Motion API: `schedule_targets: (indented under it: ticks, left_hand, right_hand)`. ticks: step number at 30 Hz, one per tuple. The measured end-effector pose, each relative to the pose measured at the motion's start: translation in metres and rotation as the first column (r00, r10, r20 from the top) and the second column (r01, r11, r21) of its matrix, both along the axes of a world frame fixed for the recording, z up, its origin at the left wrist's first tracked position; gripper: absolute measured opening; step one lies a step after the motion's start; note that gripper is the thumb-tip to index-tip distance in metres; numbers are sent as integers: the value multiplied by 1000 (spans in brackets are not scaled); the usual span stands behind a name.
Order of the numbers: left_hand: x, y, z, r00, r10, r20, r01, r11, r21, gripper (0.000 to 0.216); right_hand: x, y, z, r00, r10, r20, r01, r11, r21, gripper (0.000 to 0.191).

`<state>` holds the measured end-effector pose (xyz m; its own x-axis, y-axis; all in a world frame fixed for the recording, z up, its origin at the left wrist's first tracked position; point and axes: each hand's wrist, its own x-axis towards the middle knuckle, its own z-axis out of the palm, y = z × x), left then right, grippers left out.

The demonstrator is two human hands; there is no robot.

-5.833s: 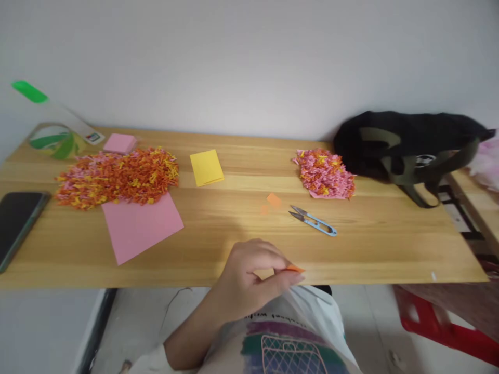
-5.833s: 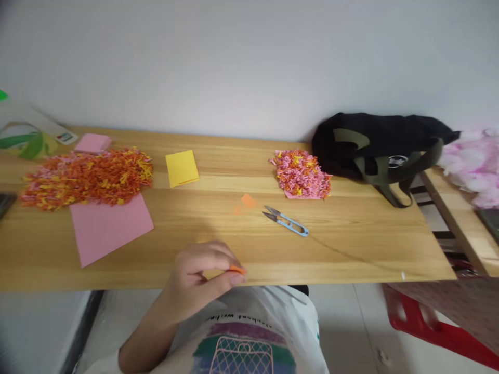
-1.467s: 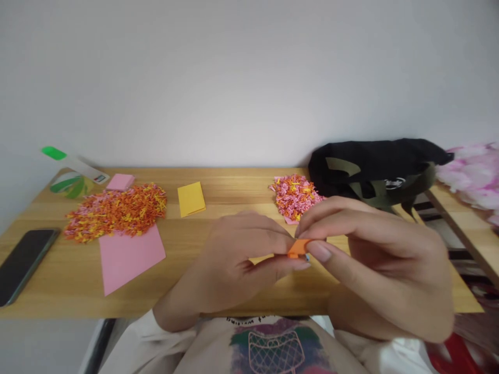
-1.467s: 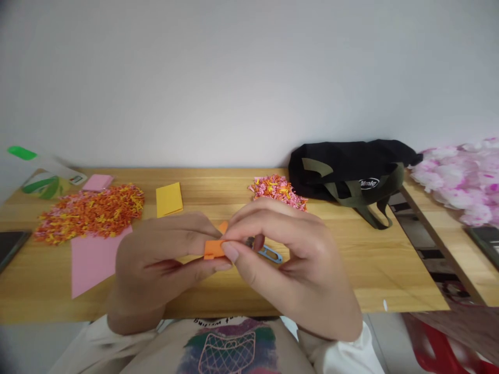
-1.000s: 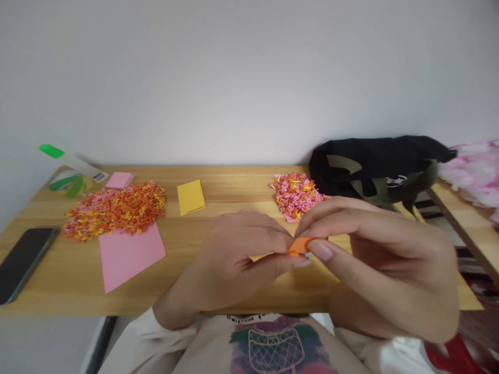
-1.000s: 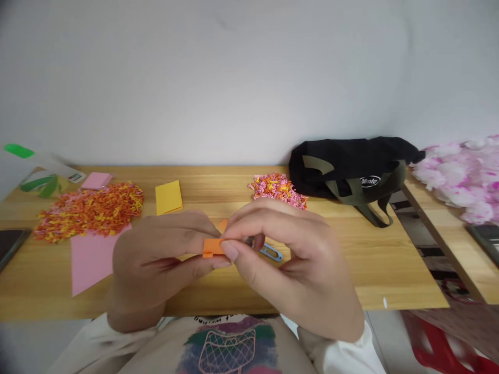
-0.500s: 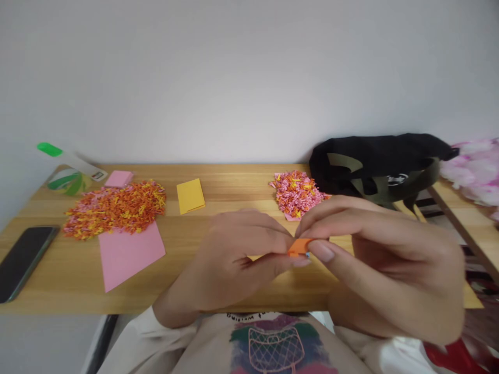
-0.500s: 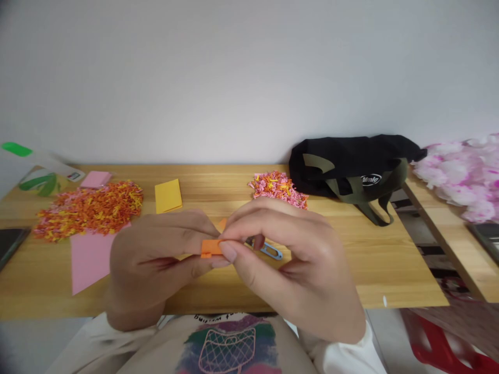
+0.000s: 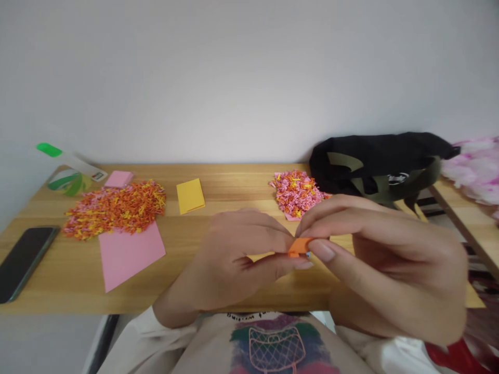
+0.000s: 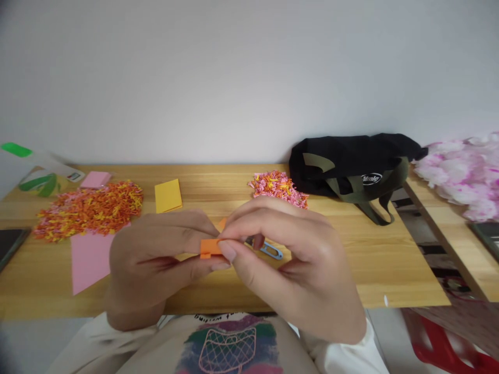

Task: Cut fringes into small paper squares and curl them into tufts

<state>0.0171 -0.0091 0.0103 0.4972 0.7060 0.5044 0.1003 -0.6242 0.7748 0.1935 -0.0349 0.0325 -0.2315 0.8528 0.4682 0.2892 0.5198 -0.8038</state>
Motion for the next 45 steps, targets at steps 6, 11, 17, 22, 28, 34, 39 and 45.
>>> schedule_targets:
  ticks: [6,11,17,22,28,34,39,45]
  left_hand:
    - [0,3,-1,1000,-18,-4,19,999,48,24]
    - [0,4,-2,1000,-10,9,9,997,72,27]
    - [0,1,-2,1000,5,1,-5,999,54,24]
    - [-1,0,-1,1000,9,9,-10,1000,21,19]
    - [0,1,-1,999,24,39,-26,998,49,21]
    - [0,5,-3,999,-4,40,-2,990,143,22]
    - [1,2,-2,999,29,33,-33,994,108,25]
    - [2,1,-2,998,23,60,-29,994,104,23]
  right_hand:
    - [1,0,-1,1000,-4,3,4,1000,5,23]
    - [0,0,-2,1000,-6,-6,6,1000,2,24]
    - [-1,-2,0,1000,-11,-15,11,1000,-15,22]
    - [-1,-2,1,1000,-13,5,13,1000,-9,21]
    - [-1,-2,2,1000,2,13,-2,1000,-2,21]
    - [-1,-2,2,1000,5,9,-5,1000,-9,20]
    - [-1,-2,2,1000,9,7,-9,1000,8,18]
    - [-1,-3,3,999,-11,43,10,999,33,15]
